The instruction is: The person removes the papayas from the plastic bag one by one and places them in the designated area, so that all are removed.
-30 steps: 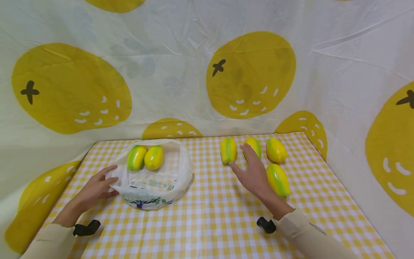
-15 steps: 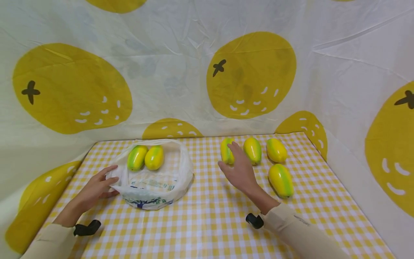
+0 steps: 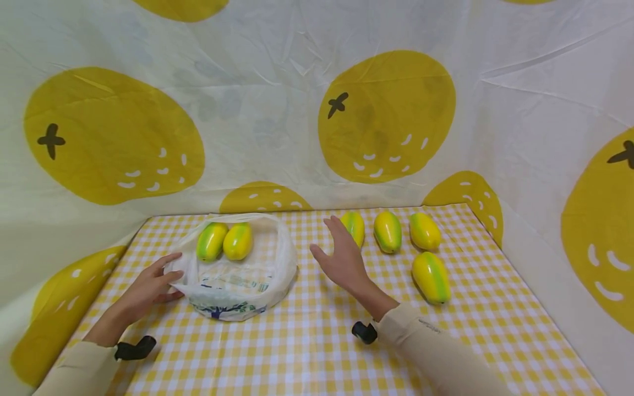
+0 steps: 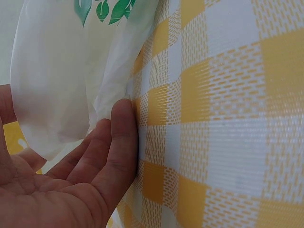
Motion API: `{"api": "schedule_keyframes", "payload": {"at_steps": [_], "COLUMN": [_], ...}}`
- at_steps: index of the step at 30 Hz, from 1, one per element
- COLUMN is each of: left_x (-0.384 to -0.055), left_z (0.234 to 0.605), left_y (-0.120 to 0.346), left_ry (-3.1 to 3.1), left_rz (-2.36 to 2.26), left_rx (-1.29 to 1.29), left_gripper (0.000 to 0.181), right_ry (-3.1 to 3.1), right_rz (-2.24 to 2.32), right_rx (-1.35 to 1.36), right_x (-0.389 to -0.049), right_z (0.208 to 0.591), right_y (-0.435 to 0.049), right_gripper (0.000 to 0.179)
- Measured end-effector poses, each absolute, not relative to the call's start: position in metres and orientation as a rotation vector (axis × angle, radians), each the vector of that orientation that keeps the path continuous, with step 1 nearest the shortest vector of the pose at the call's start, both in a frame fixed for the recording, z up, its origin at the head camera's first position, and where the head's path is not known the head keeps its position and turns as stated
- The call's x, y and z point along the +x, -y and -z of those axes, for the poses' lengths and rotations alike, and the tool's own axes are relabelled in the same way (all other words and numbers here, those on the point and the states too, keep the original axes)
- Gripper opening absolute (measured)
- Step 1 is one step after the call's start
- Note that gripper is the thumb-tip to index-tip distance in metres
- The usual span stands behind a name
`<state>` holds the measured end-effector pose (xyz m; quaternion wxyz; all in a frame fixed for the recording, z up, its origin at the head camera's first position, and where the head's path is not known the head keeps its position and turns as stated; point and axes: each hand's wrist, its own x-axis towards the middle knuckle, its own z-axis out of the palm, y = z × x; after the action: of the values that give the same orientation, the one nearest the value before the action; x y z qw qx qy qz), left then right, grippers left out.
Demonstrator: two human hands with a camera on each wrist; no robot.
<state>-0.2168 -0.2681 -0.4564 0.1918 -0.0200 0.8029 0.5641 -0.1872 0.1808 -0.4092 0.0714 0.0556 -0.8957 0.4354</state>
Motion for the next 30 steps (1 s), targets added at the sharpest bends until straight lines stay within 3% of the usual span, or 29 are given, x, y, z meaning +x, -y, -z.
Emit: {"api": "schedule_keyframes", "payload": {"at_steps": [30], "left_x": [-0.214], "left_z": [0.453], "left_y": [0.268], "left_ry": [-2.246], "left_rz": [-1.590], "left_rx": [-0.029], "left_gripper": [0.074], "right_ry": [2.668], "right_rz": [-1.413], "right_rx": [0.261], "right_x": [-0.205], "right_z": [0.412], "right_y": [-0.095], "right_gripper": [0.071]}}
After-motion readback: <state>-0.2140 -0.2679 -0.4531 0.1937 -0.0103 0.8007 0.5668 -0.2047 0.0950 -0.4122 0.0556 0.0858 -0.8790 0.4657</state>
